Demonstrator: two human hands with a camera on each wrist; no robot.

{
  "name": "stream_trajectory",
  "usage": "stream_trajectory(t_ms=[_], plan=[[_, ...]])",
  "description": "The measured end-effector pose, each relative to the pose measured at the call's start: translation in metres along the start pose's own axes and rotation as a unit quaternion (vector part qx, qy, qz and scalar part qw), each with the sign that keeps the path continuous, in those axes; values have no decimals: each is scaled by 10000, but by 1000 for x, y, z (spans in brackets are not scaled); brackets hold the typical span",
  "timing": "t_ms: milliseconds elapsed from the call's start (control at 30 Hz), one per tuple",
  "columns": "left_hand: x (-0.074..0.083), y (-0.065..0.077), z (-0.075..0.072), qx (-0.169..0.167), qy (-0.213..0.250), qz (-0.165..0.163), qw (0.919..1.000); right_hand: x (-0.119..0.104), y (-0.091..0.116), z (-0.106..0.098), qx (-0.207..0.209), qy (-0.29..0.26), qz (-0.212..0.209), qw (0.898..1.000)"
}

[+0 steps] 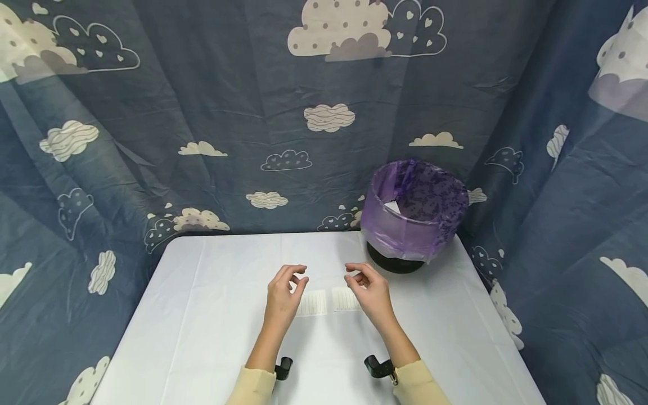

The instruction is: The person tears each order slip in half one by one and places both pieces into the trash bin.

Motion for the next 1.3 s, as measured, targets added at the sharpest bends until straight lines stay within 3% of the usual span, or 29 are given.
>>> stream_trajectory(t_ms=[600, 833, 1300], plan=[[-41, 13, 10, -128, -275, -461, 9985, 22, 15, 42, -533, 236, 32, 9983], [-53, 16, 16, -192, -371, -539, 9977, 34, 18, 53, -683, 235, 265, 9970], [-89, 22, 32, -541, -454, -1231, 9899, 55, 24, 84, -1061, 589, 98, 9926]])
Point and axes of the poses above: each hand's wrist, its own y-axis away from the middle knuckle, its own z-axis out of the palm, x = y × z, the point moved 9 cm from there along -y, towards the middle knuckle, and after that the axes turned 8 degrees about -z, right-handed, at the moved point
